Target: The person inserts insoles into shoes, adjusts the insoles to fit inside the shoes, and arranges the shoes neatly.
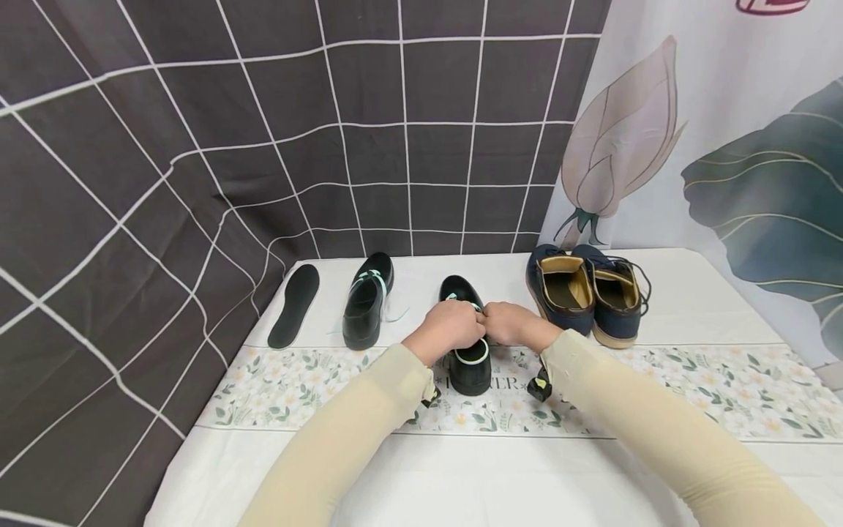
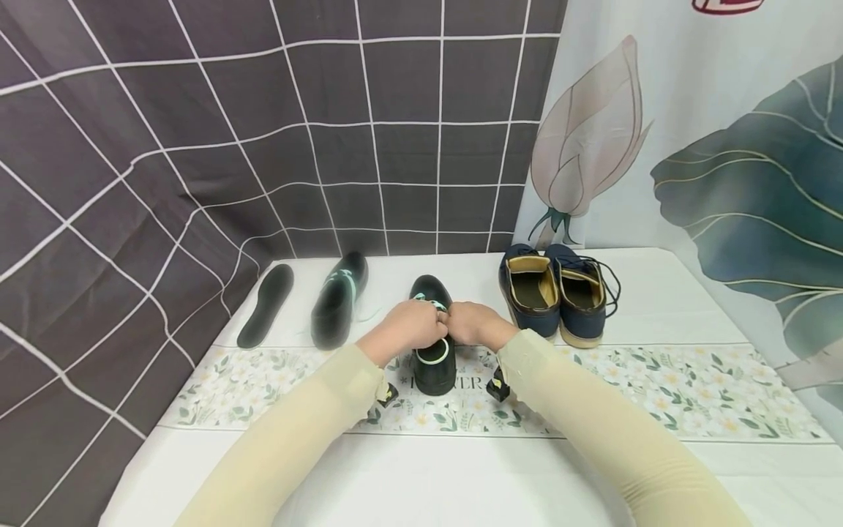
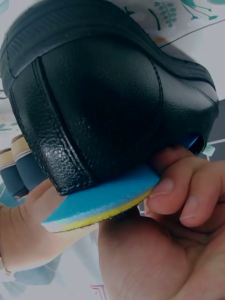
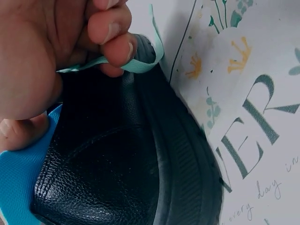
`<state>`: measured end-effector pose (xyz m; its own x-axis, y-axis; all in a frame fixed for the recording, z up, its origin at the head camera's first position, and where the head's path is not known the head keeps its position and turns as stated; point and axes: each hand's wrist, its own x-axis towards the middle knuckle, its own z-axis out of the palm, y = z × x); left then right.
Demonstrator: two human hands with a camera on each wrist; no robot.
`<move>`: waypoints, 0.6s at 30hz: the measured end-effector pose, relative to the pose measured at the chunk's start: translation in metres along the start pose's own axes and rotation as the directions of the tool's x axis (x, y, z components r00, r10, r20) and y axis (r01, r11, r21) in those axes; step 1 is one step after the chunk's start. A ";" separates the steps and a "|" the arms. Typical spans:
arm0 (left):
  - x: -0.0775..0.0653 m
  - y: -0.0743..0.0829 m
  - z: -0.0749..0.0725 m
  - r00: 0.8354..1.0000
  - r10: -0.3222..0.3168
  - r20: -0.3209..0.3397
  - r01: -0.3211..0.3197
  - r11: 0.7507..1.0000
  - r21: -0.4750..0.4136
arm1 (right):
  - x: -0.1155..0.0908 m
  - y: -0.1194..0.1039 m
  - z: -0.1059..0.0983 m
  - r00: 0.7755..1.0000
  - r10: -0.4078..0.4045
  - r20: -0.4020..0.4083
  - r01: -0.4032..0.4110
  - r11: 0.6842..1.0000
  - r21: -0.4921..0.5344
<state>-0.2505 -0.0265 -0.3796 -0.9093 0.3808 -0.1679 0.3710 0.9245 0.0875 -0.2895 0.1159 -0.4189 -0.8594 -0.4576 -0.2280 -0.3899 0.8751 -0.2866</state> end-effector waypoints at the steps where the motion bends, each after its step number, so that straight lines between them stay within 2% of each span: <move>1: 0.000 -0.001 0.000 1.000 0.009 0.004 -0.009 1.000 0.005 | 0.000 -0.001 0.000 1.000 0.010 -0.003 -0.010 1.000 -0.004; 4: 0.000 -0.004 0.002 0.999 0.013 0.030 -0.013 1.000 0.000 | -0.001 -0.003 0.003 0.998 0.051 -0.047 -0.053 0.998 -0.028; 7: 0.000 -0.007 0.004 0.999 -0.004 0.051 0.005 1.000 -0.029 | -0.003 -0.005 0.007 0.984 0.064 -0.164 -0.073 0.996 -0.045; 9: 0.000 -0.009 0.004 0.998 -0.008 0.059 0.011 0.999 -0.047 | -0.003 -0.008 0.008 0.963 0.002 -0.270 -0.023 0.997 -0.073; 12: -0.001 -0.010 0.004 0.998 -0.008 0.061 0.012 0.997 -0.071 | -0.004 -0.010 0.009 0.902 -0.170 -0.397 0.114 0.980 -0.161; 15: -0.002 -0.010 0.004 0.999 -0.011 0.051 0.016 0.995 -0.096 | -0.004 -0.011 0.010 0.842 -0.314 -0.438 0.213 0.940 -0.267; 18: -0.003 -0.009 0.003 0.999 -0.015 0.040 0.019 0.994 -0.107 | -0.005 -0.010 0.011 0.817 -0.368 -0.445 0.242 0.918 -0.315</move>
<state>-0.2502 -0.0362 -0.3826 -0.9064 0.3676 -0.2079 0.3314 0.9243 0.1893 -0.2781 0.1077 -0.4257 -0.7056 -0.6253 0.3334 -0.6697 0.7422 -0.0254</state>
